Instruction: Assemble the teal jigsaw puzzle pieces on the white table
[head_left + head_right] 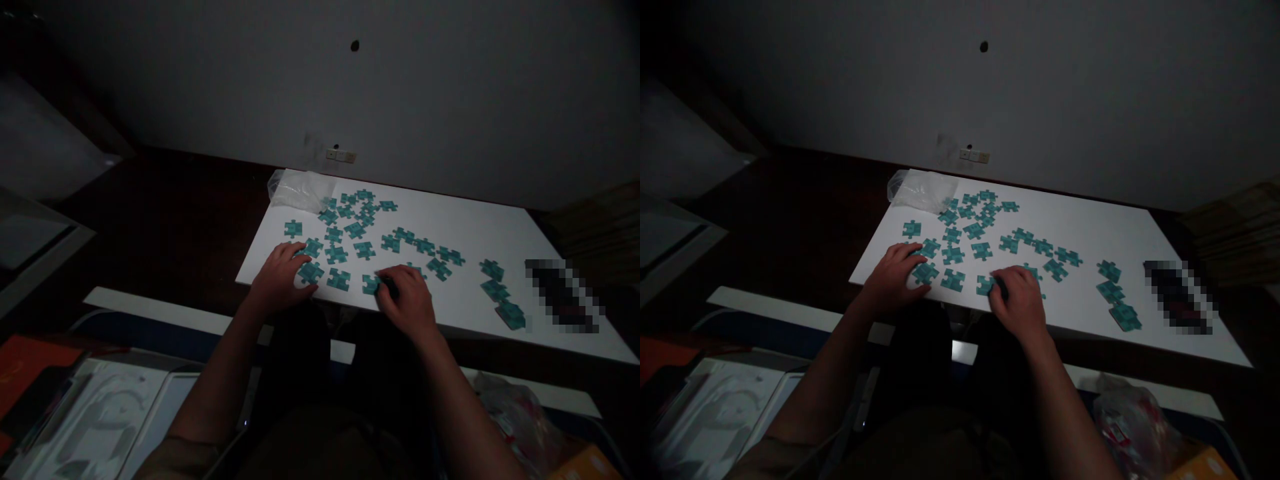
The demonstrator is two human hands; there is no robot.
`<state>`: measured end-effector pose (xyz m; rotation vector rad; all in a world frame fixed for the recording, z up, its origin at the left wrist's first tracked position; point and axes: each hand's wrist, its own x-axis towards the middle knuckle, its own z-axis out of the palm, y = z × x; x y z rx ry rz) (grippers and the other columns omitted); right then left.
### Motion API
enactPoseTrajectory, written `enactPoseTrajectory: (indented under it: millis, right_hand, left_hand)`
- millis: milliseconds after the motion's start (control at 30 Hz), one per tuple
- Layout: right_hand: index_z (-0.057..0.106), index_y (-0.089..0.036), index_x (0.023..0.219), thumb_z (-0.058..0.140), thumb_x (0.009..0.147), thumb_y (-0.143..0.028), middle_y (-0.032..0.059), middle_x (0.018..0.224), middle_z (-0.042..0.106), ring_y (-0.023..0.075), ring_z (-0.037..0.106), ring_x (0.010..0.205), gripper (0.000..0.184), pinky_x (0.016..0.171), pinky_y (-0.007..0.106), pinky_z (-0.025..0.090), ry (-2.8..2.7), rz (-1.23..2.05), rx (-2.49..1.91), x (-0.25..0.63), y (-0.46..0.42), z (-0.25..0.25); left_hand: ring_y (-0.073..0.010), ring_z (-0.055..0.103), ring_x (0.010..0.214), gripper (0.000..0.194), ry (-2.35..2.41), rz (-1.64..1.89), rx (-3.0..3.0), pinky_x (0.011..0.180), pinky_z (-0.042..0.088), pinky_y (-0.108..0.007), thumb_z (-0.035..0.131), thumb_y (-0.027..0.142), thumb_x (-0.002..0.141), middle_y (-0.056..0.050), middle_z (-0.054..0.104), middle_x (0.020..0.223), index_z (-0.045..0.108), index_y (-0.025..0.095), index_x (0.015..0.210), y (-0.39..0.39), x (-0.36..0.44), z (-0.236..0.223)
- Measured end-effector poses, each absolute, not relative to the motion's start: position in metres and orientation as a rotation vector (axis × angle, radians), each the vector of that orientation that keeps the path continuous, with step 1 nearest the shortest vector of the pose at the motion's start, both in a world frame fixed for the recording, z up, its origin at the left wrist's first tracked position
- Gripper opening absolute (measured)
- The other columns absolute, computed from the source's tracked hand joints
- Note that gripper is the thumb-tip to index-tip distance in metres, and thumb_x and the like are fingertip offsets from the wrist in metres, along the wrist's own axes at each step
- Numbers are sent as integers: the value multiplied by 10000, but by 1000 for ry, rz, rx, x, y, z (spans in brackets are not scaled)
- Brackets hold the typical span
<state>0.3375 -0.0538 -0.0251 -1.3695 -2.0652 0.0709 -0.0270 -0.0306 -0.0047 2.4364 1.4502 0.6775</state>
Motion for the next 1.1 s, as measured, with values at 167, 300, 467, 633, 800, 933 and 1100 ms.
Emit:
enactPoseTrajectory:
  millis: [167, 300, 467, 633, 800, 933, 1100]
  right_hand:
    - [817, -242, 1191, 633, 1061, -287, 137, 1169, 869, 396, 732, 1215, 230, 1104, 579, 596, -2056, 87, -1401, 337, -54, -24]
    - [819, -236, 1184, 631, 1056, -291, 140, 1158, 867, 400, 727, 1209, 234, 1101, 586, 593, -2058, 100, -1397, 336, -54, -24]
    - [818, -238, 1180, 635, 1055, -283, 136, 1146, 864, 395, 727, 1210, 227, 1096, 581, 598, -2052, 94, -1392, 336, -53, -24]
    - [813, -249, 1194, 639, 1044, -273, 122, 1164, 857, 385, 726, 1222, 232, 1112, 576, 591, -2054, 102, -1392, 336, -54, -24]
    - [796, -231, 1249, 583, 1028, -227, 145, 1203, 849, 383, 724, 1235, 307, 1120, 576, 591, -1955, 171, -1413, 338, -54, -27]
    - [759, -253, 1272, 543, 1037, -246, 130, 1184, 852, 376, 745, 1202, 320, 1095, 585, 608, -1757, 184, -1406, 342, -54, -30]
    - [746, -262, 1232, 564, 1029, -289, 110, 1141, 857, 355, 758, 1198, 274, 1092, 556, 602, -1580, 224, -1432, 349, -57, -32]
  left_hand:
    - [-473, 570, 1571, 546, 1473, 670, 2422, 1310, 543, -729, 969, 412, 915, -198, 654, 1705, 776, 232, 1393, -30, -26, -5]
    - [-468, 577, 1560, 530, 1472, 697, 2410, 1298, 550, -732, 972, 420, 913, -187, 665, 1692, 777, 244, 1373, -30, -26, -7]
    - [-469, 570, 1573, 539, 1494, 682, 2416, 1289, 560, -728, 979, 440, 914, -182, 665, 1695, 769, 247, 1372, -28, -26, -9]
    - [-467, 570, 1573, 557, 1510, 666, 2417, 1311, 548, -709, 972, 467, 937, -203, 672, 1681, 762, 216, 1387, -26, -26, -11]
    - [-450, 577, 1565, 533, 1532, 676, 2397, 1312, 547, -703, 946, 491, 970, -180, 684, 1663, 756, 236, 1397, -25, -26, -14]
    - [-452, 580, 1560, 518, 1533, 685, 2391, 1314, 543, -703, 944, 504, 968, -173, 690, 1657, 761, 253, 1383, -23, -27, -16]
    - [-462, 553, 1591, 537, 1507, 666, 2373, 1328, 525, -720, 931, 491, 954, -174, 671, 1691, 758, 248, 1400, -20, -29, -15]
